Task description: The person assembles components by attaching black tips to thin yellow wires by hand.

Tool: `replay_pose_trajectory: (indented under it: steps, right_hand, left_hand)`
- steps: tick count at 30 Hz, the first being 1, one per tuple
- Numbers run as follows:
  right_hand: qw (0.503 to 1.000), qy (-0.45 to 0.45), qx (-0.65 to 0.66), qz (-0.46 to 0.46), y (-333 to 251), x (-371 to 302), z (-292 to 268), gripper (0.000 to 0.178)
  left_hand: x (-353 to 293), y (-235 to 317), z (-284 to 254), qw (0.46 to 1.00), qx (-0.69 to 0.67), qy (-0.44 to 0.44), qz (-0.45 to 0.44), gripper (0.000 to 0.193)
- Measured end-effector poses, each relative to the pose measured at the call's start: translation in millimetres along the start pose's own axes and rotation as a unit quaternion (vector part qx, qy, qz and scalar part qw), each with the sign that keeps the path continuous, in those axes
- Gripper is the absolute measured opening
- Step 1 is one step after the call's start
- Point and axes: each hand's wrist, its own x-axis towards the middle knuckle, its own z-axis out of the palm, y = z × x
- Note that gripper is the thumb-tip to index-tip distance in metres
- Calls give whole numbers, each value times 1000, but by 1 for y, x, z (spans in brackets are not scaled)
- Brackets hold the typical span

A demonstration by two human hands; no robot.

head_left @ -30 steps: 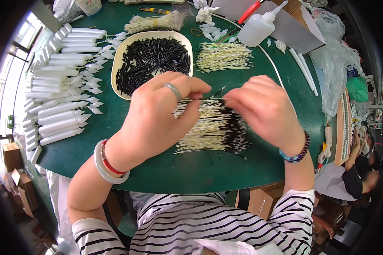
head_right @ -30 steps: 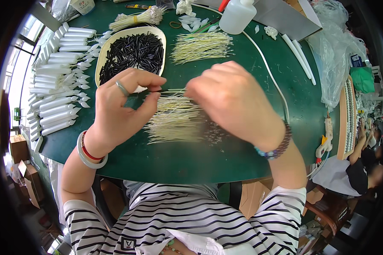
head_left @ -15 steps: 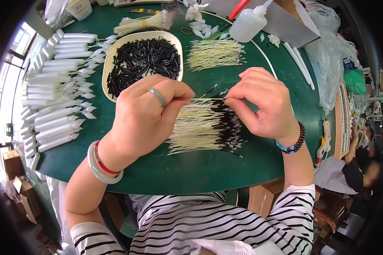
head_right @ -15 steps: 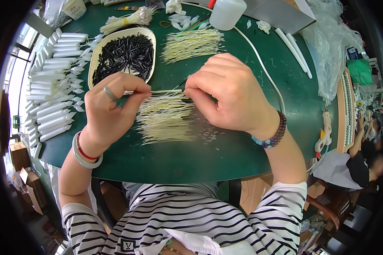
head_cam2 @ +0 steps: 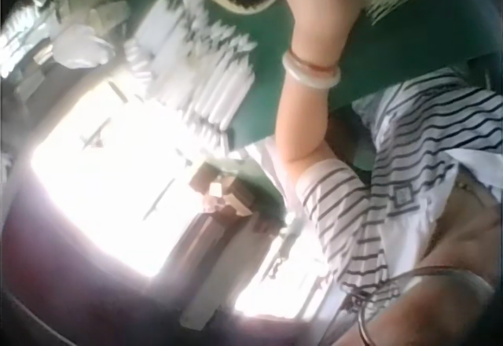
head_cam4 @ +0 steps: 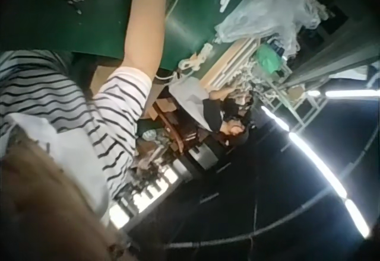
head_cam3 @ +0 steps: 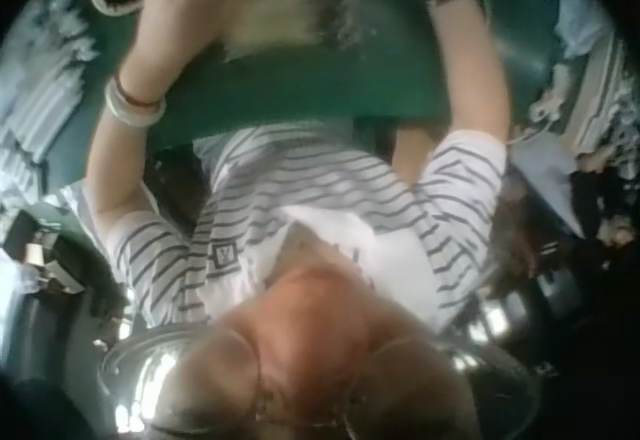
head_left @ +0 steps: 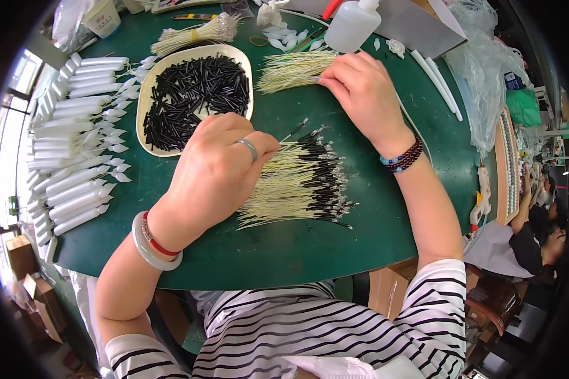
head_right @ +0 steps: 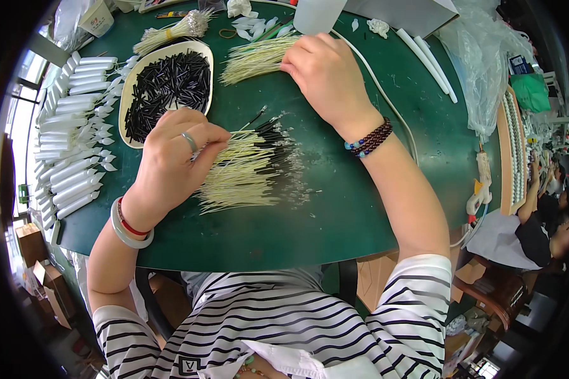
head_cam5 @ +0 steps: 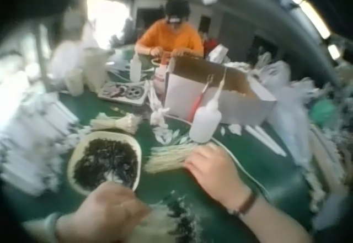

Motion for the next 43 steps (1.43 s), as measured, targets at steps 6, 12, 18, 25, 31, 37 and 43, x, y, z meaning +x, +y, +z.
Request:
replay_pose_trajectory:
  steps: [6,12,18,25,31,37,43]
  right_hand:
    - [998,42,-42,-37,3,-2,-10,8]
    - [999,14,38,-4,-5,-1,-6,10]
    - [995,-41,95,-7,-5,-5,-9,7]
    - [984,-106,77,119,1,-9,-18,9]
    - [998,-32,-1,52,-2,-5,-22,9]
    - [992,-45,90,70,1,-3,-27,8]
    - [997,-63,-11,52,-4,3,-45,13]
  left_hand:
    - [3,-9,-9,998,-16,56,-4,10]
    - [0,-38,-30,992,70,-26,-106,10]
    - [5,-35,-25,986,92,-51,-131,6]
    - [5,-32,-25,973,176,-85,-122,7]
    - [3,-32,-26,983,124,-60,-120,9]
    - [5,-23,-33,984,121,12,-128,9]
    - [11,-17,-25,996,41,74,-21,7]
